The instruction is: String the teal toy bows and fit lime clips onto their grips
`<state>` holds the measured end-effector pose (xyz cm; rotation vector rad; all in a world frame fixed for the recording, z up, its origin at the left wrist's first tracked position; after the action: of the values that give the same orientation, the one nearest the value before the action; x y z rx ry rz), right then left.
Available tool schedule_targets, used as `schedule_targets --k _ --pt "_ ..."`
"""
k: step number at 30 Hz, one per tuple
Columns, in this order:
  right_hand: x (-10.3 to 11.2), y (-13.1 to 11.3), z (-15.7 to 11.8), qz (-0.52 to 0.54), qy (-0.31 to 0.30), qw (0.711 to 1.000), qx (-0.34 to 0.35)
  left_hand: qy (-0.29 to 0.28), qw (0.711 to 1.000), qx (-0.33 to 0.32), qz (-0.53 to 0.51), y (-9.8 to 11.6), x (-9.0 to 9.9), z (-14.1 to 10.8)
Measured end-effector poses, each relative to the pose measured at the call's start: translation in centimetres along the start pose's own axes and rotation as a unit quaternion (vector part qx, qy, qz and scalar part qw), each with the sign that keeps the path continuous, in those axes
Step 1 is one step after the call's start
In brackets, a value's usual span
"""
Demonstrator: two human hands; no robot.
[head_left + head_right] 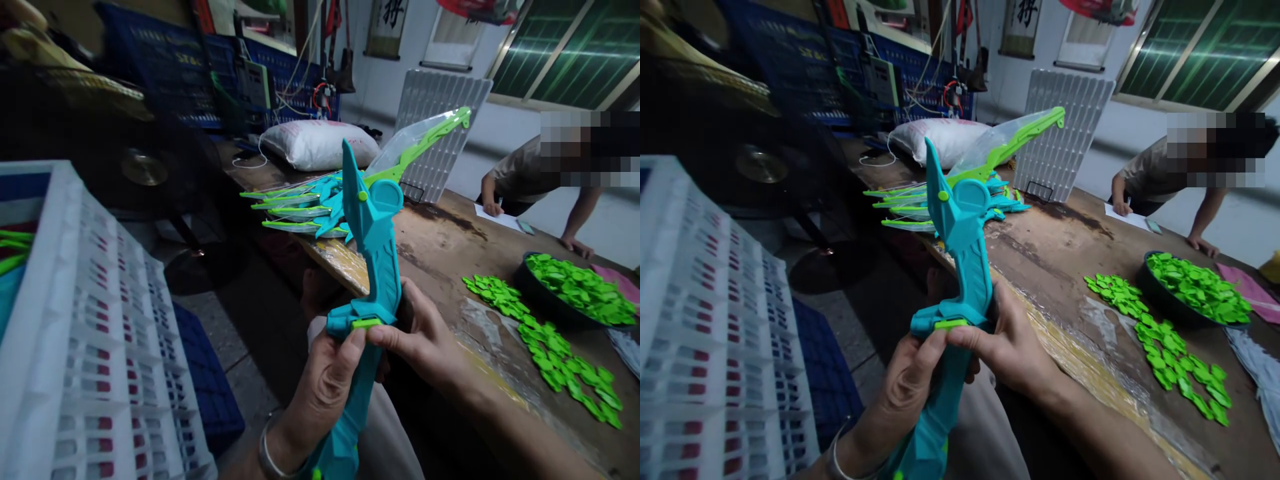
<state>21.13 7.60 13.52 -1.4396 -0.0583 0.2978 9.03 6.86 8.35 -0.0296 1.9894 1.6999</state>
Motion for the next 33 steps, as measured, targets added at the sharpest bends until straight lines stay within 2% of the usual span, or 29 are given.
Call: schedule_targets --k 7,11,16,21,27,29,30,33 --pt "0.1 0.4 -0.7 -0.001 0.022 0.999 0.031 0.009 1.0 -0.01 0.014 0.3 0.0 -0.3" --pt "-0.5 0.7 -1.3 0.029 0.021 0.999 0.016 0.046 0.998 0.0 -0.031 0.0 0.3 -0.9" --pt "-1.0 0.6 -1.9 0.052 0.033 0.998 0.015 0.04 0.996 0.019 -0.072 -0.1 0.4 -1.8" --pt "-1.1 0.5 -2.2 0.021 0.059 0.997 0.034 0.044 0.998 -0.035 -0.016 0.7 0.2 -2.1" --pt "-1.1 1.2 -0.9 -0.05 0.056 0.996 0.057 0.047 0.998 -0.006 -0.048 0.2 1.1 -0.5" --pt "-0.9 1.2 -0.7 -0.144 0.063 0.981 0.112 0.049 0.996 -0.003 -0.07 0.1 1.5 0.0" --pt "-0.8 1.1 -0.8 -0.206 0.074 0.963 0.154 0.053 0.995 0.0 -0.085 0.0 1.7 0.1" --pt "-1.1 0.5 -1.6 -0.382 0.11 0.871 0.289 0.08 0.987 0.011 -0.143 -0.4 2.3 0.2"
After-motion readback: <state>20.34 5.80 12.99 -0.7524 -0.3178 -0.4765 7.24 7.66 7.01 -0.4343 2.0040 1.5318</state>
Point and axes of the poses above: each hand's wrist, its own z-axis towards the middle knuckle, its own x-axis out of the back of the hand, y = z × x, the point moved 5 cm from there along z, towards the middle knuckle, and after that the axes turned 3 degrees about x, right-handed, at the moved point
